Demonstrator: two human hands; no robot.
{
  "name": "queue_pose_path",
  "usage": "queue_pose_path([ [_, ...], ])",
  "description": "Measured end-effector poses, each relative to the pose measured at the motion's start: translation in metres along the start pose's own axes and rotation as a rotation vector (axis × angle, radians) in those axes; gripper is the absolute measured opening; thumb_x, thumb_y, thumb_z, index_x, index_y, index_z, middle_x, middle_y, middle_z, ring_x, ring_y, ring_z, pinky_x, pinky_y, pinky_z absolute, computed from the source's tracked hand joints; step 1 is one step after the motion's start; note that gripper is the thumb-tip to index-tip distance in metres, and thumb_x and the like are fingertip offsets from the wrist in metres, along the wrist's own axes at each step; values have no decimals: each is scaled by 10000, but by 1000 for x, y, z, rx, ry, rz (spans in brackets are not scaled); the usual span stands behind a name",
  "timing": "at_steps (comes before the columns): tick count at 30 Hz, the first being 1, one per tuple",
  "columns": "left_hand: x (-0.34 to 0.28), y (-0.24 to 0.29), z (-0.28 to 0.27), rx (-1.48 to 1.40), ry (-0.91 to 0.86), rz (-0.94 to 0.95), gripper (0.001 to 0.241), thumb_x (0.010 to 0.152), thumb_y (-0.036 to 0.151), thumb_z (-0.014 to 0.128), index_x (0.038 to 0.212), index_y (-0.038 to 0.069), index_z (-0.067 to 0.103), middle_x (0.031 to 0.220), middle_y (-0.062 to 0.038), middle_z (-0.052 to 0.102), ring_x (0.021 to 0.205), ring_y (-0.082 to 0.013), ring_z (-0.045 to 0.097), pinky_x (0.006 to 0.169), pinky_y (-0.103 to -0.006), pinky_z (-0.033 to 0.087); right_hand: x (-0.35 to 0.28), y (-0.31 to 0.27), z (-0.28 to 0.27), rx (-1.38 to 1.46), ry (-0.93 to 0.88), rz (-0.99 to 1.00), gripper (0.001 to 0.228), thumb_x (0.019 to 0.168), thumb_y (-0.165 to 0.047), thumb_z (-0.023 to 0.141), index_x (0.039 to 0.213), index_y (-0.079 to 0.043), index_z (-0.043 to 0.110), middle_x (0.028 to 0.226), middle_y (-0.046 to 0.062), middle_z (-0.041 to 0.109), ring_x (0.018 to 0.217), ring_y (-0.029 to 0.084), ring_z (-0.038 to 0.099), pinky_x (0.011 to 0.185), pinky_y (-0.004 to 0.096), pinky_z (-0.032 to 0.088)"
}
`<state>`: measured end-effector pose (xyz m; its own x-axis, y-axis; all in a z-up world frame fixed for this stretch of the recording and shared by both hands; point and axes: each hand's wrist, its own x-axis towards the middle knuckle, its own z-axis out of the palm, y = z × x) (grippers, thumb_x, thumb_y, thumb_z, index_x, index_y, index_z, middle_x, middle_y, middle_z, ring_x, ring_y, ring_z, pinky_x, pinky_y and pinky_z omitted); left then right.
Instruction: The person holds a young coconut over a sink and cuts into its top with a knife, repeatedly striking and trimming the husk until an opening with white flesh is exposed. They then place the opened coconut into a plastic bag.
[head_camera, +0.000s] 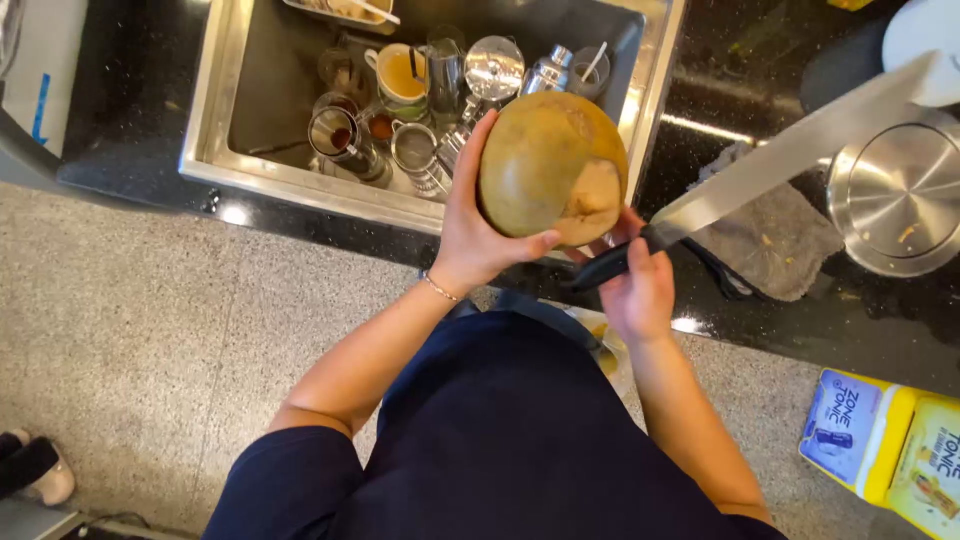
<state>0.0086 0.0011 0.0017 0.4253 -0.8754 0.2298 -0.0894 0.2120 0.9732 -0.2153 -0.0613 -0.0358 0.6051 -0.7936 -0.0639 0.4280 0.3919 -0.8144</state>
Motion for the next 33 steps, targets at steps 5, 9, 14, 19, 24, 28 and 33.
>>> queue_pose_path([
  [5, 16, 4, -20, 221, -35, 21, 1201, 710, 359, 962, 1633, 34, 266, 1570, -171, 436, 1490, -294, 469, 1264, -417, 403, 9, 17, 10, -3, 12, -34, 694, 1102, -417, 516, 1572, 70, 362, 1603, 199, 441, 1486, 365, 459, 1262, 540, 350],
  [9, 27, -7, -26, -47, -153, -96, 1150, 757, 324, 934, 1621, 38, 232, 1563, -159, 448, 1469, -289, 487, 1243, -408, 416, 0, 24, 4, -117, 94, -102, 688, 1101, -416, 520, 1540, 100, 397, 1581, 218, 468, 1497, 364, 441, 1255, 551, 346],
  [14, 44, -32, -22, -418, -257, -428, 988, 791, 282, 860, 1579, 57, 308, 1492, -145, 512, 1384, -287, 521, 1163, -478, 454, -22, 36, -2, -150, 199, -221, 647, 1099, -407, 559, 1476, 110, 462, 1559, 230, 478, 1522, 344, 423, 1270, 575, 355],
  [19, 52, -63, -10, -884, -420, -840, 859, 928, 487, 702, 1578, 54, 344, 1568, -157, 459, 1425, -313, 507, 1175, -547, 460, -33, 21, -2, -187, 281, -334, 674, 1094, -464, 570, 1442, 112, 525, 1569, 244, 488, 1547, 349, 417, 1294, 550, 342],
  [24, 69, -37, 24, -892, -638, -1065, 892, 903, 672, 499, 1581, 123, 314, 1567, -180, 454, 1423, -443, 488, 1087, -698, 470, -41, 11, -1, -87, 346, -355, 728, 1078, -471, 554, 1529, 77, 394, 1739, 151, 200, 1603, 328, 279, 1329, 537, 237],
  [28, 78, -42, 62, -776, -734, -1023, 904, 913, 690, 512, 1589, 126, 311, 1598, -196, 434, 1432, -446, 494, 1101, -691, 466, -44, -1, -19, -15, 334, -348, 737, 1088, -467, 508, 1584, 46, 324, 1742, 156, 184, 1611, 323, 263, 1330, 520, 211],
  [33, 98, -46, 119, -229, -792, -1117, 944, 798, 758, 459, 1559, 226, 294, 1558, -94, 434, 1398, -349, 504, 1006, -682, 496, -55, 5, -71, -40, 436, -358, 715, 1108, -386, 495, 1574, 115, 290, 1694, 207, 290, 1559, 395, 336, 1293, 552, 274],
])
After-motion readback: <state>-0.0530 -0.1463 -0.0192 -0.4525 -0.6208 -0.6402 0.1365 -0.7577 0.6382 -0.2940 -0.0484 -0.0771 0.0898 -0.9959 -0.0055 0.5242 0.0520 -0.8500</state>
